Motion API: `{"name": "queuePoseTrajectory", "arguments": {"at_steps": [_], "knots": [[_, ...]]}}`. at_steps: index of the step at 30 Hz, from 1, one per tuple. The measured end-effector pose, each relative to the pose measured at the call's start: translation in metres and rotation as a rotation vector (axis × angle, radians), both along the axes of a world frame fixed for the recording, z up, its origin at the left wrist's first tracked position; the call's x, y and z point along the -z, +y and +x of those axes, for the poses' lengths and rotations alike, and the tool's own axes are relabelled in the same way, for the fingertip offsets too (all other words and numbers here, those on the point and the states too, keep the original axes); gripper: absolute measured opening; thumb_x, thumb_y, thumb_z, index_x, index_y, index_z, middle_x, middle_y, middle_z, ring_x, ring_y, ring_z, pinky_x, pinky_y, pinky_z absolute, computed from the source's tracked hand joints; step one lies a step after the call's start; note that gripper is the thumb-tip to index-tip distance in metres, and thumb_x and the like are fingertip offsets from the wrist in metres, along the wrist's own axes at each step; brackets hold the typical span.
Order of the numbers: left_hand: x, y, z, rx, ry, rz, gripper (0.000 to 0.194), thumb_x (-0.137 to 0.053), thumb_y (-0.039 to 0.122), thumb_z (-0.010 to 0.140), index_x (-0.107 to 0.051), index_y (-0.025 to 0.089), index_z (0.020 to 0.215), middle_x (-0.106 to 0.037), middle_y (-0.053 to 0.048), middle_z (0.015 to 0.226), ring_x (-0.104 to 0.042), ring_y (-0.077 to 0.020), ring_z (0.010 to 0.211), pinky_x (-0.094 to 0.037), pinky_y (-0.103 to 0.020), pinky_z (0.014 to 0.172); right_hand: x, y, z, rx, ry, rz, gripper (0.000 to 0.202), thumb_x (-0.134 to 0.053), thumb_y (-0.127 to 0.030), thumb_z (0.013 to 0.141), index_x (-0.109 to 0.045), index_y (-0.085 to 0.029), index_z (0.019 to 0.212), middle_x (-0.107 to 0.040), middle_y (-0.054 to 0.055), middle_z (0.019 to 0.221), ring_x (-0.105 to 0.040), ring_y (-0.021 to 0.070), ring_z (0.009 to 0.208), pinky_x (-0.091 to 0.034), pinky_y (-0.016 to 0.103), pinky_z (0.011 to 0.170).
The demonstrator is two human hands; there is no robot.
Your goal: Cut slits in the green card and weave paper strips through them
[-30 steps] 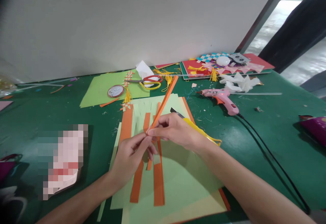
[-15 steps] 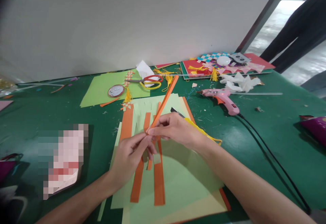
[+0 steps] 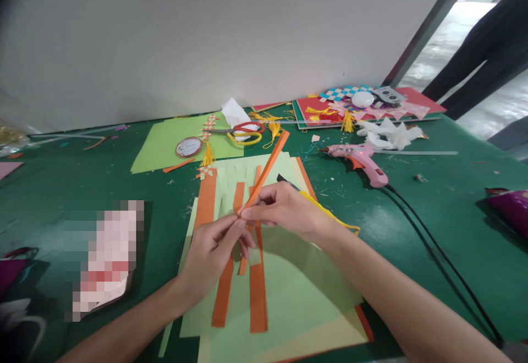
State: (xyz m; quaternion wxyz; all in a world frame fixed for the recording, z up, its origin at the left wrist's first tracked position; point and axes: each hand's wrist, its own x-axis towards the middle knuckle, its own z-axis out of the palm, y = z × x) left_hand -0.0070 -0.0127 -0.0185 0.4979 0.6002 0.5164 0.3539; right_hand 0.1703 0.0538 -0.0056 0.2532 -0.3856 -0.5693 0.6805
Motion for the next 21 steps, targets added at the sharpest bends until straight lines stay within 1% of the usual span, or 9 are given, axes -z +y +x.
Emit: {"name": "queuePoseTrajectory", "arguments": {"at_steps": [2,4,6,8,12,16,21], "knots": [[-0.0009,0.0,-0.0002,0.003,-0.013,-0.015,0.034,-0.044,0.034,0.099,-0.062,0.016,0.077,-0.067,0.0,0.066,-0.061,-0.0091,0.051,-0.043,-0.018,0.047,-0.0002,0.0004,0.0009,0.005,-0.008,0.0,0.025,-0.077,-0.036,0.075,-0.071,-0.012,0.073,-0.051,-0.003,0.053,-0.035,0.0065,0.05,-0.022,0.026,0.048],[-0.0016,0.0001,-0.0003,0.007,-0.019,-0.02,0.033,-0.044,0.035,0.099,-0.064,0.016,0.081,-0.066,0.0,0.065,-0.061,-0.0094,0.051,-0.044,-0.018,0.048,-0.0016,0.0013,0.0027,0.051,-0.033,0.021,0.027,-0.076,-0.037,0.075,-0.068,-0.013,0.067,-0.048,-0.004,0.051,-0.033,0.0065,0.049,-0.021,0.026,0.049],[-0.0016,0.0002,-0.0004,0.011,-0.02,-0.018,0.034,-0.044,0.036,0.099,-0.065,0.016,0.082,-0.066,0.0,0.064,-0.061,-0.0097,0.052,-0.045,-0.019,0.05,-0.0039,0.0024,0.0045,0.116,-0.053,0.042,0.03,-0.076,-0.036,0.075,-0.063,-0.014,0.061,-0.043,-0.006,0.048,-0.032,0.0064,0.049,-0.021,0.027,0.049],[-0.0011,0.0003,-0.0004,0.01,-0.016,-0.018,0.034,-0.044,0.036,0.099,-0.065,0.016,0.081,-0.066,0.0,0.065,-0.062,-0.01,0.053,-0.046,-0.019,0.051,-0.0061,0.0032,0.0054,0.147,-0.06,0.047,0.03,-0.076,-0.035,0.074,-0.062,-0.014,0.059,-0.042,-0.006,0.048,-0.031,0.0064,0.049,-0.021,0.027,0.05],[-0.0011,0.0005,0.0001,0.014,0.003,-0.03,0.032,-0.046,0.034,0.098,-0.065,0.016,0.08,-0.068,-0.001,0.067,-0.062,-0.0099,0.053,-0.045,-0.018,0.048,-0.007,0.0026,0.0045,0.109,-0.049,0.032,0.029,-0.076,-0.037,0.074,-0.065,-0.013,0.064,-0.042,-0.006,0.049,-0.032,0.0065,0.049,-0.02,0.027,0.05],[-0.0037,0.0019,0.0008,0.009,0.044,-0.015,0.037,-0.048,0.035,0.097,-0.062,0.016,0.069,-0.068,-0.001,0.066,-0.06,-0.0086,0.051,-0.042,-0.016,0.045,-0.0039,0.0008,0.0012,0.042,-0.018,-0.001,0.029,-0.077,-0.039,0.074,-0.071,-0.01,0.074,-0.046,-0.005,0.05,-0.034,0.0065,0.049,-0.021,0.026,0.048],[-0.0051,0.0031,0.0012,0.007,0.058,-0.01,0.038,-0.047,0.036,0.098,-0.063,0.016,0.071,-0.07,-0.002,0.068,-0.06,-0.0088,0.051,-0.042,-0.017,0.045,-0.0008,-0.0004,-0.0018,0.016,0.0,-0.017,0.024,-0.078,-0.035,0.073,-0.073,-0.011,0.074,-0.052,-0.003,0.054,-0.037,0.0062,0.05,-0.024,0.024,0.047]]}}
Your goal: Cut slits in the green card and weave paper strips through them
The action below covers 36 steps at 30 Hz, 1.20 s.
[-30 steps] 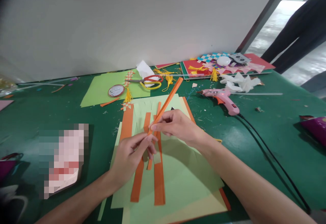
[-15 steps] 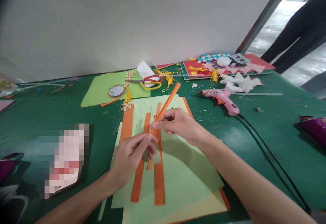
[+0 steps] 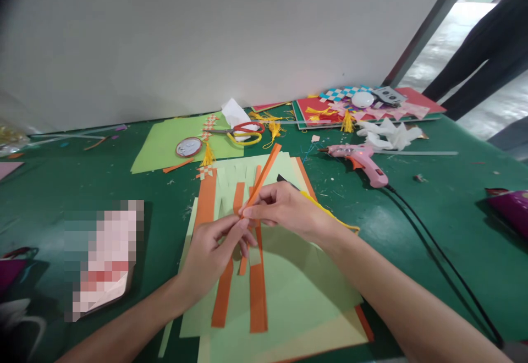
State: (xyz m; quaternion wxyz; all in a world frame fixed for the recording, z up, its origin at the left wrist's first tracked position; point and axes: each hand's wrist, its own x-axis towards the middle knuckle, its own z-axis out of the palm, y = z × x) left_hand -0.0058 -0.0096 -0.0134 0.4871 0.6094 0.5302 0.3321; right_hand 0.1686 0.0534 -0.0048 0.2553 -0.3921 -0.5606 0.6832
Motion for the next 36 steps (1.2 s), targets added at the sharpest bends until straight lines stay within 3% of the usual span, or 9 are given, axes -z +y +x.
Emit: {"name": "queuePoseTrajectory", "arguments": {"at_steps": [8,13,22,28,36], "knots": [[-0.0003,-0.0013,-0.0014,-0.008,0.018,0.039,0.037,-0.047,0.034,0.098,-0.063,0.016,0.07,-0.069,-0.002,0.066,-0.062,-0.0099,0.051,-0.042,-0.018,0.045,-0.0028,0.0006,0.002,-0.012,0.008,0.002,0.028,-0.075,-0.04,0.075,-0.073,-0.012,0.079,-0.048,-0.004,0.052,-0.035,0.0071,0.05,-0.024,0.025,0.048],[-0.0003,-0.0021,-0.0019,-0.014,0.006,0.025,0.031,-0.047,0.033,0.098,-0.067,0.017,0.081,-0.068,0.0,0.066,-0.062,-0.0098,0.051,-0.042,-0.017,0.044,-0.0071,0.0026,0.0056,0.052,-0.061,0.049,0.031,-0.075,-0.043,0.076,-0.069,-0.013,0.073,-0.044,-0.005,0.051,-0.034,0.0072,0.05,-0.021,0.027,0.049],[-0.0023,-0.0006,-0.0011,-0.011,0.03,0.027,0.034,-0.049,0.032,0.097,-0.061,0.016,0.068,-0.068,-0.001,0.066,-0.061,-0.009,0.051,-0.041,-0.016,0.044,0.0004,0.0002,0.0015,-0.045,-0.004,0.008,0.027,-0.075,-0.038,0.076,-0.07,-0.013,0.073,-0.046,-0.005,0.053,-0.035,0.0068,0.051,-0.025,0.025,0.049],[-0.0043,0.0007,-0.0002,-0.009,0.054,0.044,0.037,-0.048,0.032,0.097,-0.06,0.017,0.065,-0.067,-0.001,0.063,-0.06,-0.0094,0.051,-0.041,-0.016,0.044,-0.0042,0.0017,0.0046,0.003,-0.011,0.017,0.027,-0.074,-0.04,0.077,-0.072,-0.013,0.079,-0.047,-0.005,0.051,-0.035,0.0069,0.049,-0.023,0.025,0.048],[-0.0022,-0.001,-0.0006,-0.014,0.043,0.028,0.036,-0.049,0.033,0.096,-0.062,0.016,0.067,-0.069,-0.002,0.065,-0.061,-0.0102,0.051,-0.041,-0.017,0.043,-0.0026,0.0003,0.0023,-0.016,0.012,0.008,0.024,-0.076,-0.036,0.075,-0.071,-0.012,0.074,-0.051,-0.003,0.053,-0.036,0.0068,0.05,-0.024,0.025,0.048]]}}
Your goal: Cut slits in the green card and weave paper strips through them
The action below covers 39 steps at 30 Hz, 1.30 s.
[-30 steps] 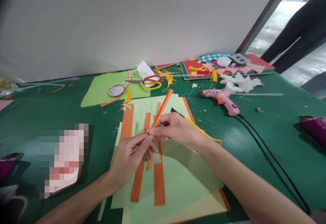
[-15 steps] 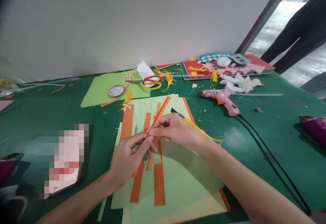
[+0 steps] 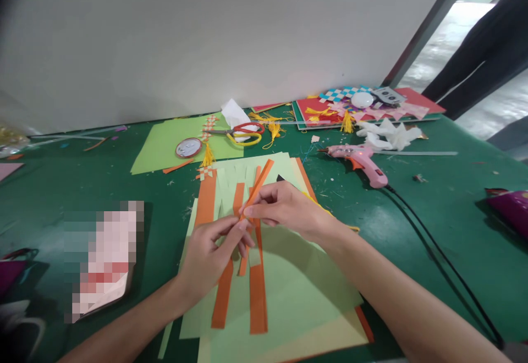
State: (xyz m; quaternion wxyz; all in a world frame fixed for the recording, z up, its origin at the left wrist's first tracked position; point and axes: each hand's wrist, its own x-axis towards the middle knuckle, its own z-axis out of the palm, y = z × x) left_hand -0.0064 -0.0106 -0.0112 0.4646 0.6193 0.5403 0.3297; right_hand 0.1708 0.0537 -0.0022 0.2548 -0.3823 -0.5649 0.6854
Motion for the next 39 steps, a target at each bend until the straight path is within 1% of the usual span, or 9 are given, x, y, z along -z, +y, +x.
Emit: {"name": "queuePoseTrajectory", "arguments": {"at_steps": [3,7,15,18,23,27,30,35,39], "knots": [[0.0,0.0006,-0.0003,0.0,-0.018,0.021,0.035,-0.048,0.033,0.097,-0.064,0.016,0.071,-0.07,-0.002,0.067,-0.062,-0.0105,0.051,-0.042,-0.018,0.044,0.0011,0.0001,-0.0008,-0.005,-0.002,-0.004,0.022,-0.077,-0.034,0.074,-0.071,-0.013,0.073,-0.053,-0.003,0.055,-0.037,0.0063,0.05,-0.025,0.024,0.048],[0.0005,0.0,-0.0011,0.003,-0.029,0.024,0.032,-0.047,0.033,0.097,-0.067,0.016,0.078,-0.069,-0.002,0.066,-0.062,-0.0107,0.051,-0.043,-0.018,0.045,0.0009,0.0013,0.0006,0.011,-0.011,0.008,0.025,-0.076,-0.037,0.076,-0.07,-0.013,0.071,-0.049,-0.005,0.051,-0.036,0.0061,0.049,-0.024,0.024,0.048],[0.0011,0.0005,-0.0004,0.009,-0.031,-0.002,0.034,-0.047,0.032,0.097,-0.063,0.016,0.072,-0.068,-0.002,0.065,-0.062,-0.011,0.052,-0.043,-0.018,0.045,0.0009,0.0006,0.001,0.032,-0.006,0.016,0.03,-0.078,-0.042,0.072,-0.069,-0.014,0.069,-0.046,-0.005,0.05,-0.034,0.0064,0.048,-0.025,0.025,0.047],[0.0005,0.0015,0.0,0.022,-0.02,0.016,0.037,-0.047,0.033,0.098,-0.061,0.016,0.068,-0.068,-0.002,0.066,-0.062,-0.0103,0.053,-0.043,-0.018,0.048,0.0016,0.0,-0.0001,0.017,-0.002,0.018,0.029,-0.079,-0.041,0.072,-0.069,-0.014,0.069,-0.045,-0.006,0.05,-0.034,0.0064,0.048,-0.026,0.025,0.047],[-0.0012,-0.0002,-0.0005,0.015,-0.029,0.029,0.034,-0.047,0.031,0.097,-0.062,0.016,0.071,-0.069,-0.001,0.066,-0.062,-0.0099,0.051,-0.042,-0.017,0.044,0.0012,0.0003,-0.0003,0.028,-0.03,0.032,0.027,-0.078,-0.038,0.073,-0.069,-0.013,0.069,-0.049,-0.004,0.051,-0.035,0.0064,0.049,-0.025,0.025,0.048],[-0.0008,-0.0031,-0.0008,0.003,-0.055,0.01,0.03,-0.047,0.031,0.097,-0.066,0.016,0.079,-0.068,-0.001,0.064,-0.061,-0.0099,0.05,-0.044,-0.017,0.045,-0.002,0.002,0.0026,0.11,-0.056,0.042,0.027,-0.077,-0.037,0.073,-0.064,-0.015,0.063,-0.045,-0.006,0.048,-0.034,0.0069,0.048,-0.022,0.026,0.048],[0.0005,-0.0035,-0.0005,0.0,-0.049,-0.014,0.029,-0.047,0.03,0.097,-0.066,0.016,0.079,-0.067,-0.001,0.065,-0.062,-0.0101,0.051,-0.044,-0.017,0.045,-0.0043,0.0027,0.0043,0.148,-0.065,0.047,0.029,-0.076,-0.036,0.074,-0.06,-0.016,0.059,-0.043,-0.006,0.047,-0.032,0.0071,0.048,-0.021,0.027,0.049],[0.0017,-0.0001,-0.0003,0.013,-0.032,-0.012,0.035,-0.047,0.031,0.097,-0.061,0.016,0.069,-0.067,0.0,0.066,-0.062,-0.0095,0.053,-0.043,-0.016,0.046,-0.0011,0.0005,0.0017,0.065,-0.015,0.024,0.024,-0.075,-0.033,0.076,-0.066,-0.013,0.066,-0.043,-0.006,0.049,-0.033,0.0068,0.048,-0.021,0.026,0.049],[0.0017,0.0016,-0.0005,0.013,-0.025,0.022,0.036,-0.048,0.034,0.098,-0.06,0.016,0.069,-0.068,0.0,0.067,-0.063,-0.0094,0.053,-0.045,-0.017,0.049,0.0046,-0.0015,-0.0019,0.026,0.011,0.01,0.02,-0.075,-0.031,0.077,-0.07,-0.012,0.074,-0.046,-0.005,0.052,-0.035,0.0064,0.05,-0.022,0.025,0.048]]}}
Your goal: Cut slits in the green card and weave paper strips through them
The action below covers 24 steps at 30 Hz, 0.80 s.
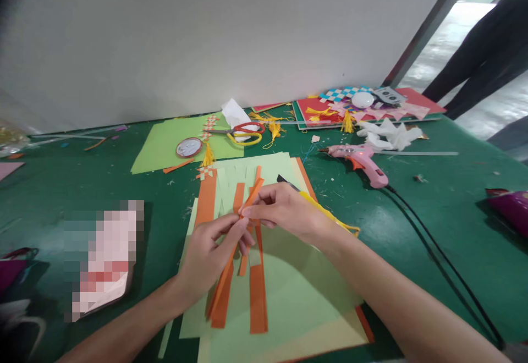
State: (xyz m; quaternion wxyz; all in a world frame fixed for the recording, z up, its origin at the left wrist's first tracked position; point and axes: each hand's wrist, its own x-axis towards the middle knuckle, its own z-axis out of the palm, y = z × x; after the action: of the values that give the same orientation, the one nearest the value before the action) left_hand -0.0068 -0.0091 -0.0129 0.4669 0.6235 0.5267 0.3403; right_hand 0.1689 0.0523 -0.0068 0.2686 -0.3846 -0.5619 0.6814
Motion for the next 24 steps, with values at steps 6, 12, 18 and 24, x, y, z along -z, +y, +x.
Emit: {"name": "queuePoseTrajectory", "arguments": {"at_steps": [6,12,18,24], "knots": [[-0.001,-0.001,0.001,-0.009,0.002,0.009,0.034,-0.047,0.032,0.098,-0.061,0.017,0.071,-0.068,0.001,0.066,-0.062,-0.0091,0.051,-0.044,-0.017,0.049,0.002,0.0,0.0,-0.009,-0.016,0.006,0.024,-0.073,-0.035,0.079,-0.071,-0.012,0.074,-0.047,-0.004,0.052,-0.037,0.0068,0.05,-0.024,0.025,0.048],[-0.003,-0.001,0.001,-0.004,-0.004,0.016,0.033,-0.048,0.03,0.097,-0.06,0.017,0.07,-0.068,0.001,0.066,-0.062,-0.0086,0.051,-0.045,-0.016,0.049,0.001,-0.001,0.0,-0.031,-0.003,-0.014,0.026,-0.072,-0.037,0.081,-0.071,-0.011,0.078,-0.049,-0.003,0.053,-0.04,0.0073,0.051,-0.026,0.025,0.049],[-0.002,-0.002,0.0,-0.026,0.012,0.05,0.033,-0.05,0.029,0.097,-0.061,0.016,0.07,-0.068,0.001,0.063,-0.062,-0.0084,0.05,-0.042,-0.015,0.045,-0.004,0.001,0.0,-0.016,-0.019,-0.006,0.022,-0.073,-0.035,0.08,-0.068,-0.014,0.073,-0.051,-0.004,0.054,-0.042,0.0068,0.05,-0.028,0.023,0.048],[-0.003,-0.001,-0.001,-0.024,0.02,0.043,0.037,-0.049,0.031,0.098,-0.061,0.016,0.066,-0.067,0.002,0.061,-0.06,-0.0074,0.049,-0.041,-0.015,0.044,-0.009,0.004,0.003,0.037,-0.042,0.026,0.023,-0.077,-0.033,0.075,-0.065,-0.015,0.067,-0.05,-0.005,0.051,-0.039,0.0059,0.048,-0.025,0.023,0.047]]}}
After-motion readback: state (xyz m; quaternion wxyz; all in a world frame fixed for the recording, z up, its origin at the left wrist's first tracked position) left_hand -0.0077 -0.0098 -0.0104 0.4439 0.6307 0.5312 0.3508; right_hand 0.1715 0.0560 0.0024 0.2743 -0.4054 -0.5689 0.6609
